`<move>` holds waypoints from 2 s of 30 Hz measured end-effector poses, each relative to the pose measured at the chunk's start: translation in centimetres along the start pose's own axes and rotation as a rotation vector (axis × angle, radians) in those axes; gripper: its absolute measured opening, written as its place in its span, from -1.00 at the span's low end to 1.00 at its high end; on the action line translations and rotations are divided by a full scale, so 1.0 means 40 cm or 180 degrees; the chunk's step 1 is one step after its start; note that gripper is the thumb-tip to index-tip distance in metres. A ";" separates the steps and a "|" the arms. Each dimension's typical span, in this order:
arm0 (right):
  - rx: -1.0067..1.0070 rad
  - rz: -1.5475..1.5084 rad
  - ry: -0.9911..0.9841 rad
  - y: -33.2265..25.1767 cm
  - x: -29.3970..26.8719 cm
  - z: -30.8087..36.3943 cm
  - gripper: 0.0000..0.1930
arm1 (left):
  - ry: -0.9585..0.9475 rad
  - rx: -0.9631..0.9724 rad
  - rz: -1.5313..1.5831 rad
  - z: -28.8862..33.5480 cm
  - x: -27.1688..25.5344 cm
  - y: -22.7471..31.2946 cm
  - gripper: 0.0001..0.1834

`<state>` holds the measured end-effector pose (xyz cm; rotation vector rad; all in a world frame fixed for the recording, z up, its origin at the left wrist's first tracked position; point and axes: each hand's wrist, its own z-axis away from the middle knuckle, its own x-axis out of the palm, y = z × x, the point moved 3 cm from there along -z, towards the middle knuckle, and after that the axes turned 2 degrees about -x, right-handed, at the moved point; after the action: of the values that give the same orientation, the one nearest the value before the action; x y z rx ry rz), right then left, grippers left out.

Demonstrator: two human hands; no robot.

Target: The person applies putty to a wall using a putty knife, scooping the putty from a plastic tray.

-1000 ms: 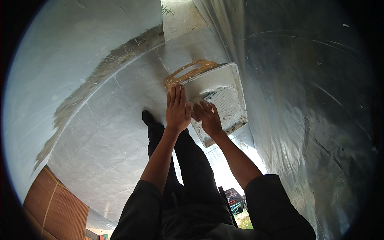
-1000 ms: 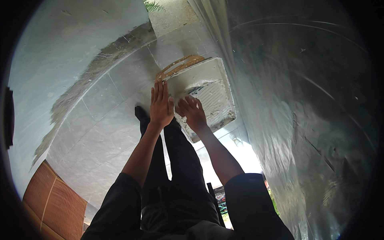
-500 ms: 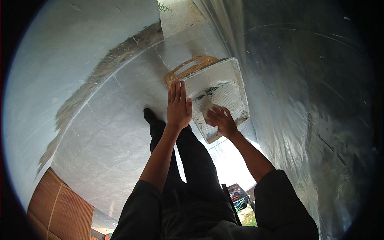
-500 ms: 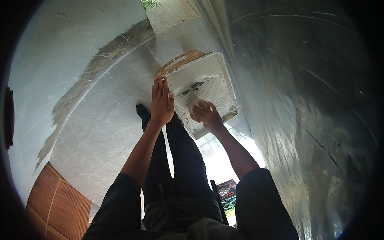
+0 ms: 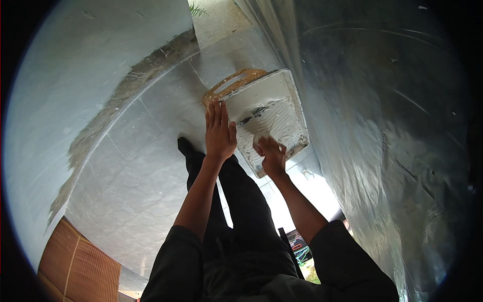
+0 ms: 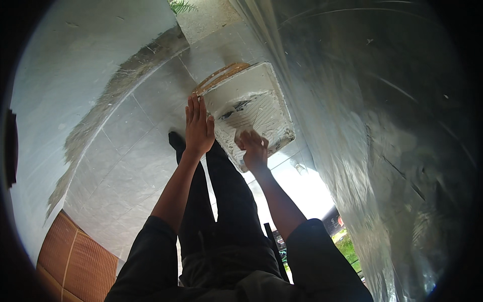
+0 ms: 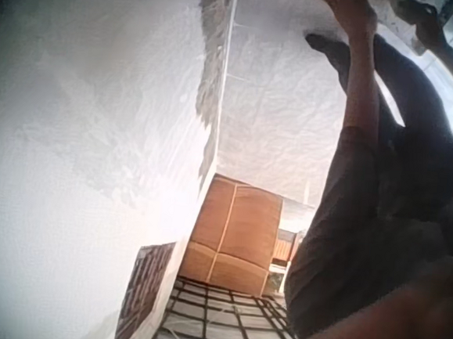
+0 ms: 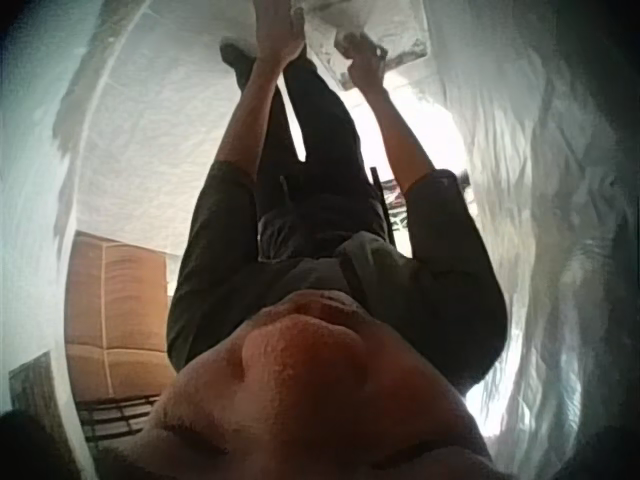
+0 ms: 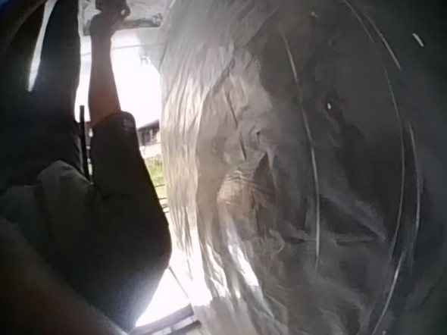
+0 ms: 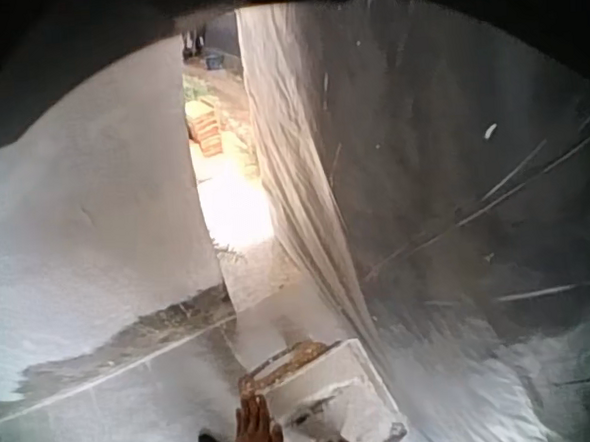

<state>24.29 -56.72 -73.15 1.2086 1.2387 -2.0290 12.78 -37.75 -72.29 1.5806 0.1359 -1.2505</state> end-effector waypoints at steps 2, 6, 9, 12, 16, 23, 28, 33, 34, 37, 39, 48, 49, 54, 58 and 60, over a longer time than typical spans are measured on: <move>-0.0006 0.0087 -0.0145 -0.017 -0.018 0.015 -0.48 | -0.0029 0.0013 -0.0075 0.002 -0.019 -0.003 -0.31; 0.1976 -0.2200 -0.0929 0.050 -0.069 -0.016 -0.61 | -0.0225 0.0118 -0.0260 0.001 -0.047 0.011 -0.30; 0.2003 -0.4538 -0.0531 0.013 -0.117 -0.060 -0.54 | -0.0142 0.0100 -0.0189 -0.003 -0.123 0.022 -0.30; 0.1487 -0.5764 -0.0641 -0.071 -0.207 -0.119 -0.46 | -0.0011 0.0264 -0.0090 -0.033 -0.240 0.070 -0.31; 0.0899 -0.6560 -0.0879 -0.221 -0.326 -0.225 -0.47 | 0.0613 0.0399 0.0039 -0.101 -0.446 0.103 -0.33; -0.0383 -0.6821 -0.0972 -0.659 -0.703 -0.432 -0.52 | 0.1651 0.1055 -0.0493 -0.233 -0.952 0.222 -0.35; -0.1542 -0.6565 -0.0697 -0.967 -0.997 -0.530 -0.55 | 0.2544 0.1656 -0.0949 -0.278 -1.323 0.350 -0.38; -0.2538 -0.6071 -0.0220 -1.266 -1.356 -0.525 -0.56 | 0.3515 0.1968 -0.1399 -0.239 -1.676 0.452 -0.40; -0.2794 -0.5679 0.0191 -1.319 -1.426 -0.517 -0.56 | 0.3784 0.1989 -0.1507 -0.231 -1.733 0.457 -0.41; -0.3311 -0.4368 0.1492 -1.491 -1.615 -0.457 -0.59 | 0.4075 0.2071 -0.1768 -0.210 -1.880 0.478 -0.42; -0.3692 -0.3379 0.2170 -1.593 -1.723 -0.454 -0.65 | 0.4264 0.2041 -0.1969 -0.196 -1.956 0.489 -0.40; -0.4433 -0.0815 0.4221 -1.869 -1.981 -0.437 -0.66 | 0.4375 0.1822 -0.2193 -0.224 -1.988 0.487 -0.38; -0.4447 -0.0812 0.4239 -1.878 -1.995 -0.440 -0.66 | 0.4372 0.1841 -0.2188 -0.225 -1.987 0.487 -0.39; -0.4394 -0.0027 0.4785 -1.887 -2.044 -0.443 -0.61 | 0.4464 0.1913 -0.2168 -0.224 -1.991 0.473 -0.38; -0.4069 -0.0579 0.4760 -1.835 -2.101 -0.476 -0.58 | 0.4403 0.1876 -0.2166 -0.225 -1.989 0.482 -0.38; -0.4079 -0.0457 0.4878 -1.837 -2.092 -0.487 -0.59 | 0.4388 0.1874 -0.2161 -0.225 -1.990 0.479 -0.38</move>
<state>20.01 -8.47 29.02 1.7282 2.5304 0.3524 -4.70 -0.69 -0.82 2.8214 1.3501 -0.3955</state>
